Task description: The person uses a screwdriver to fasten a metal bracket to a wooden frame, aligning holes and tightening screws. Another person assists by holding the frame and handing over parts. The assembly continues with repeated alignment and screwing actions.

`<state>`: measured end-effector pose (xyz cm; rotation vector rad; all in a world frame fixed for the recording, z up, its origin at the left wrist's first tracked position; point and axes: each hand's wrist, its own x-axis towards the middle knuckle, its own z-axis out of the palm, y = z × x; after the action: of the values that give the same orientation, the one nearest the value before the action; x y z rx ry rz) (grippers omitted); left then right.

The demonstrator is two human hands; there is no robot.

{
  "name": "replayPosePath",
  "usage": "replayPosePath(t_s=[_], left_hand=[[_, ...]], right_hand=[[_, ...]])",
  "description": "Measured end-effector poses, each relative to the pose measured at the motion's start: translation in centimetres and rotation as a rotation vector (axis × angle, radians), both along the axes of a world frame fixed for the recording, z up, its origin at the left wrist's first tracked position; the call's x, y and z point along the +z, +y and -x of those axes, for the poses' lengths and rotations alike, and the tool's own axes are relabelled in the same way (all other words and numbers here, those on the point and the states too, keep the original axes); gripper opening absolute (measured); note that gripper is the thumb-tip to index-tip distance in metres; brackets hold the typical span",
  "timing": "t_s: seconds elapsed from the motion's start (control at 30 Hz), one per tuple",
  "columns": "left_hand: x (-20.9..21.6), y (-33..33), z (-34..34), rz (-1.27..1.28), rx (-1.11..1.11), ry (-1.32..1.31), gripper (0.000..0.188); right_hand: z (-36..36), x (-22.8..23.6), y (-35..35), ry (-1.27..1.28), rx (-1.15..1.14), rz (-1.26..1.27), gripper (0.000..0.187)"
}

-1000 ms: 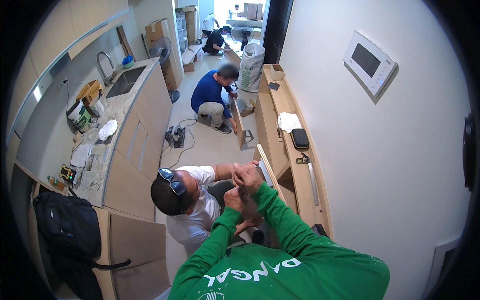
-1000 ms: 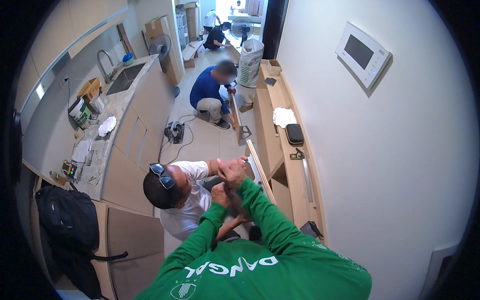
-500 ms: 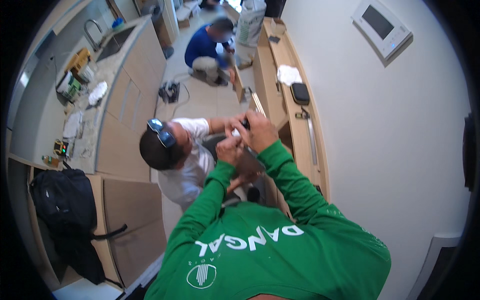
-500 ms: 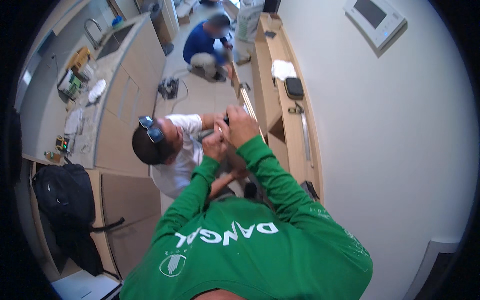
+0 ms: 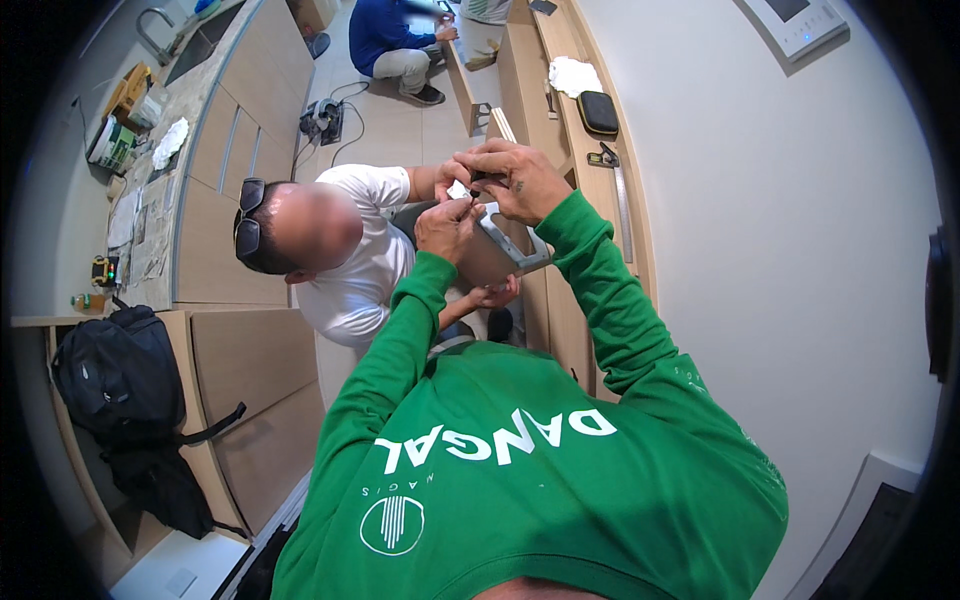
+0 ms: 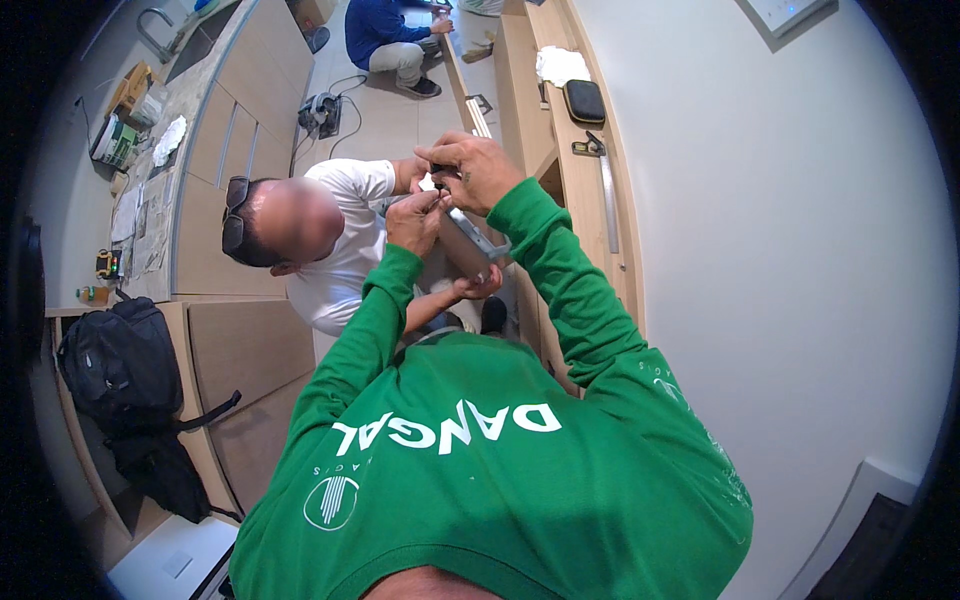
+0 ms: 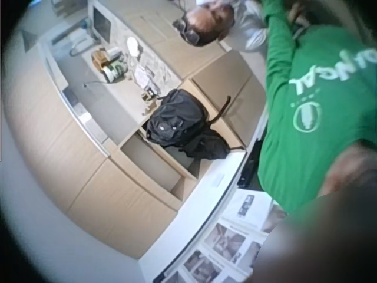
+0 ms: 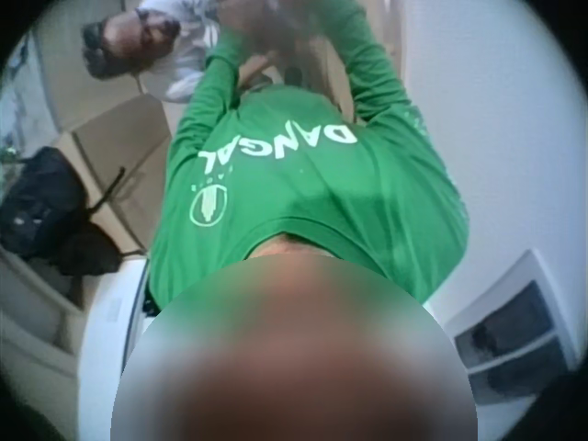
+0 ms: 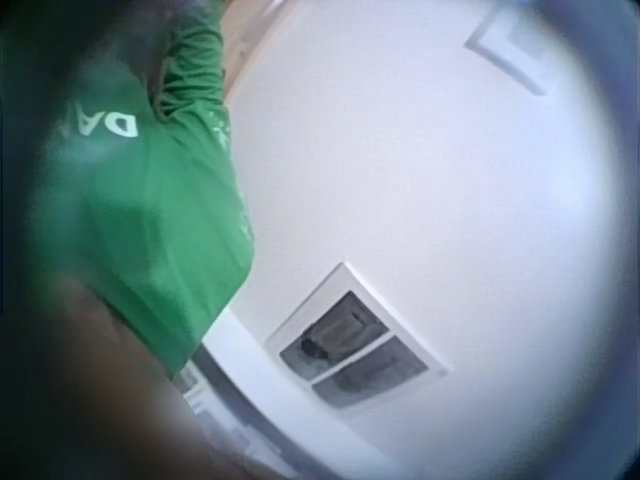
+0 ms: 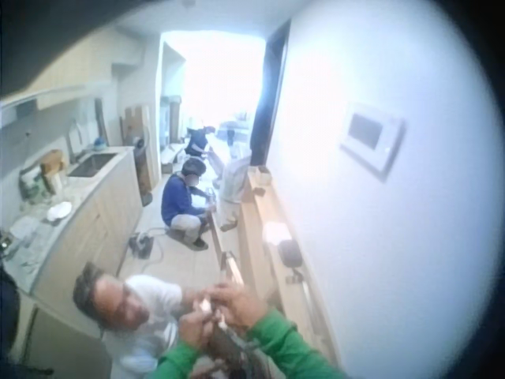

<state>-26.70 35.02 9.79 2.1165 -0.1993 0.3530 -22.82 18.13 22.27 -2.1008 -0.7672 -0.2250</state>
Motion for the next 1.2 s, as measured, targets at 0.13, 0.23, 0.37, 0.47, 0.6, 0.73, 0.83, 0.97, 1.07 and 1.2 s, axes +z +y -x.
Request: replayPosePath(t_s=[0.13, 0.23, 0.37, 0.47, 0.6, 0.73, 0.83, 0.97, 1.07, 1.2], left_hand=[[-0.3, 0.1, 0.2, -0.062, 0.013, -0.024, 0.019], [-0.7, 0.1, 0.2, -0.038, 0.029, -0.038, 0.020], [-1.2, 0.2, 0.1, -0.028, 0.035, 0.048, 0.023], [-1.3, 0.0, 0.3, 0.023, 0.037, 0.083, 0.029], [-1.4, -0.3, 0.4, 0.162, 0.015, 0.013, 0.033], [-1.8, -0.1, 0.4, 0.057, 0.024, 0.061, 0.029], [-2.0, 0.3, 0.2, 0.039, -0.008, 0.010, 0.024], [-2.2, 0.2, 0.2, 0.060, 0.006, -0.038, 0.018], [-2.1, 0.0, 0.2, 0.074, 0.022, -0.059, 0.017], [-1.8, 0.2, 0.2, 0.021, -0.011, -0.023, 0.018]], right_hand=[[1.3, 0.2, 0.7, 0.089, -0.167, -0.088, 0.035], [2.1, -0.2, 1.4, 0.034, -0.286, -0.058, 0.032], [2.1, -1.5, 2.0, -0.001, -0.252, -0.145, 0.029], [0.9, -2.2, 1.4, 0.038, -0.154, -0.196, 0.027], [0.0, -2.3, -0.1, 0.208, 0.056, -0.212, 0.046], [0.8, -2.4, -0.2, 0.176, 0.160, -0.069, 0.064], [1.4, -2.5, 0.8, 0.134, 0.085, -0.061, 0.065], [1.8, -2.0, 1.2, 0.156, -0.252, -0.109, 0.057], [2.2, -1.5, 1.0, 0.121, -0.309, -0.063, 0.038], [2.5, -1.8, 1.4, -0.062, -0.285, -0.078, 0.031]])
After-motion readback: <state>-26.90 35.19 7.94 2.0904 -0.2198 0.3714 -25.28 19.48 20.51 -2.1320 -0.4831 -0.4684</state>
